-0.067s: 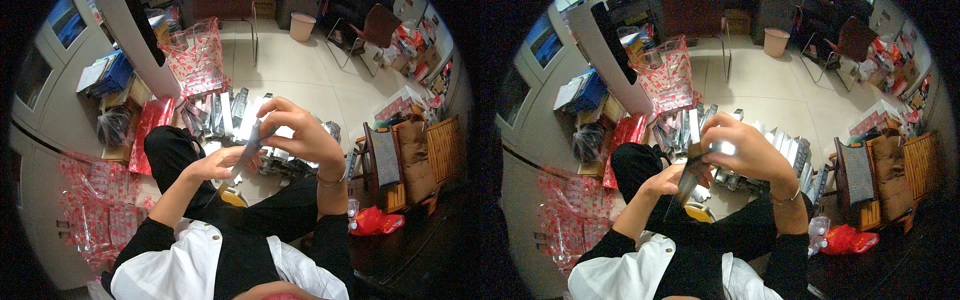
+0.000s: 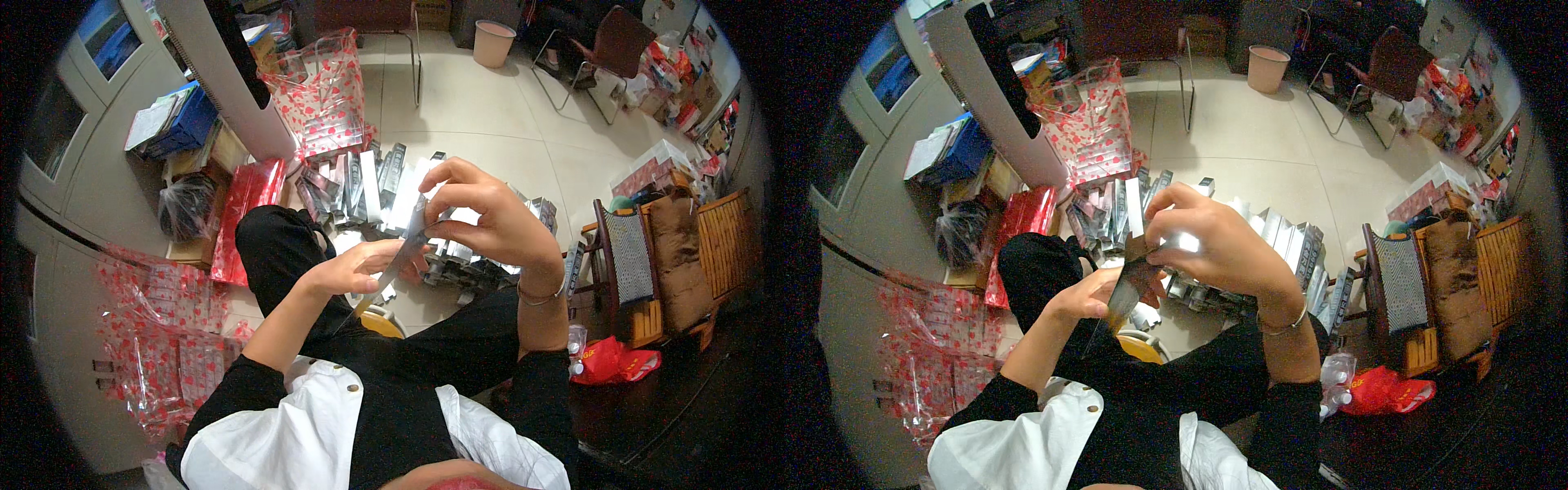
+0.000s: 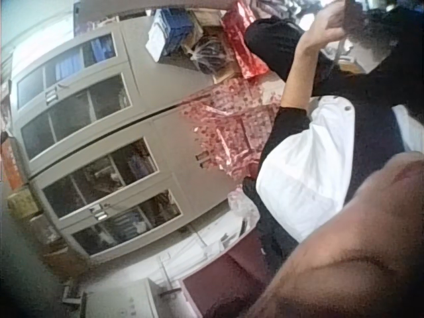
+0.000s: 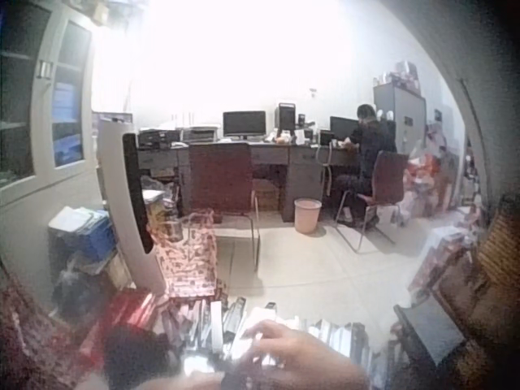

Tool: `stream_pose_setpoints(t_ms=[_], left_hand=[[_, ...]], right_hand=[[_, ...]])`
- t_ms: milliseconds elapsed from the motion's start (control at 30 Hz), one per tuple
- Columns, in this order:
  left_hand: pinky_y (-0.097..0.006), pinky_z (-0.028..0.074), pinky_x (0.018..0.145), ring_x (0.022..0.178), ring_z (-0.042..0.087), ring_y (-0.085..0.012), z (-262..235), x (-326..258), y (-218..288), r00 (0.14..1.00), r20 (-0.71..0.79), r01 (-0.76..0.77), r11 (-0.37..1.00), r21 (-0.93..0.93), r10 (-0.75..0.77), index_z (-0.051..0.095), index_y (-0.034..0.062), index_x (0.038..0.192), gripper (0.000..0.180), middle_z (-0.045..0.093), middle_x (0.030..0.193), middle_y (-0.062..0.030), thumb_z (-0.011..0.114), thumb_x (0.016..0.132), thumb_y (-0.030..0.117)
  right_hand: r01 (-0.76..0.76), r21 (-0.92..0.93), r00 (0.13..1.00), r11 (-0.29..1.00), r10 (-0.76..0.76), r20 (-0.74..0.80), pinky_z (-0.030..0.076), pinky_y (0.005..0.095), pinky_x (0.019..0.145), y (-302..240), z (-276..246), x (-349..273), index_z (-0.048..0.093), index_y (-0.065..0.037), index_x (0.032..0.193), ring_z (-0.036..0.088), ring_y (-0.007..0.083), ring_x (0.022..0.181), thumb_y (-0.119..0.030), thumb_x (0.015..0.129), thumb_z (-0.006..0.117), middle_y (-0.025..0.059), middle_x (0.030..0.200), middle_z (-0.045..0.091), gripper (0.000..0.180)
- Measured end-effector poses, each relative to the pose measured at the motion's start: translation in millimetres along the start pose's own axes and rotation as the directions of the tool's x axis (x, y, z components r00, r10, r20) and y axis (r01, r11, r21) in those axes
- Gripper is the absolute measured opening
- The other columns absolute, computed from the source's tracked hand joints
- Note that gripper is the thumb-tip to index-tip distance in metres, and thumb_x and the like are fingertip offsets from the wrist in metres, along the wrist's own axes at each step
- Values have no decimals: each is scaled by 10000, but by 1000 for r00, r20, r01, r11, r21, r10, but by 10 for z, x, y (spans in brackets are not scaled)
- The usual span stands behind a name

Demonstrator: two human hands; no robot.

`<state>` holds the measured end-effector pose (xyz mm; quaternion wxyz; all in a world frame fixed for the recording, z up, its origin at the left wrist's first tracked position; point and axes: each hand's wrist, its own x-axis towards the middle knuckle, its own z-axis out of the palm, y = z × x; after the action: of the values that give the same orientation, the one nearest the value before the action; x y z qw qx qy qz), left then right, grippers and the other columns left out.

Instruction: The person sits on the floor and repeatedly picks up flat-packed cardboard boxes, folds them into shape, and places them into a growing stack. The person handles the boxes one at a time, folding the flaps and tucking them to form the final box shape.

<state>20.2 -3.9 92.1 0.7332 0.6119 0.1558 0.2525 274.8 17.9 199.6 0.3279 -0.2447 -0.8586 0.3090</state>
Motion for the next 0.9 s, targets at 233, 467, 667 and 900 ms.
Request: stream_pose_setpoints(t_ms=[233,467,667,900], left_hand=[[-406,439,1031,1177,577,-269,-23,-24,0,999,-43,-23,998,-58,21,425,-63,1422,1009,567,1281,-175,728,749,625],[-318,530,878,941,669,-169,-45,54,115,902,-432,-3,1000,-11,-2,563,-33,1229,591,680,1052,-102,747,802,331],[-248,538,690,766,662,-98,-116,517,350,758,-627,-202,979,34,179,669,-25,1024,264,714,917,-66,760,869,168],[-290,575,710,784,697,-156,387,472,81,867,-441,243,969,-31,-232,695,-36,929,249,722,868,-115,731,906,210]], right_hand=[[3,3,999,1000,-3,36,517,346,865,41,41,24,701,-4,896,619,245,1034,-23,758,782,135,1166,607,161],[-103,27,935,994,106,-339,522,390,914,195,173,72,629,-7,1188,601,263,1151,-161,755,844,179,1242,588,507],[-252,563,853,787,455,-255,477,306,844,400,525,213,578,29,1135,591,183,949,-507,939,631,85,984,624,573],[60,593,487,803,495,-720,331,234,451,479,0,190,572,-131,656,420,43,512,-544,1007,499,-50,617,533,546]])
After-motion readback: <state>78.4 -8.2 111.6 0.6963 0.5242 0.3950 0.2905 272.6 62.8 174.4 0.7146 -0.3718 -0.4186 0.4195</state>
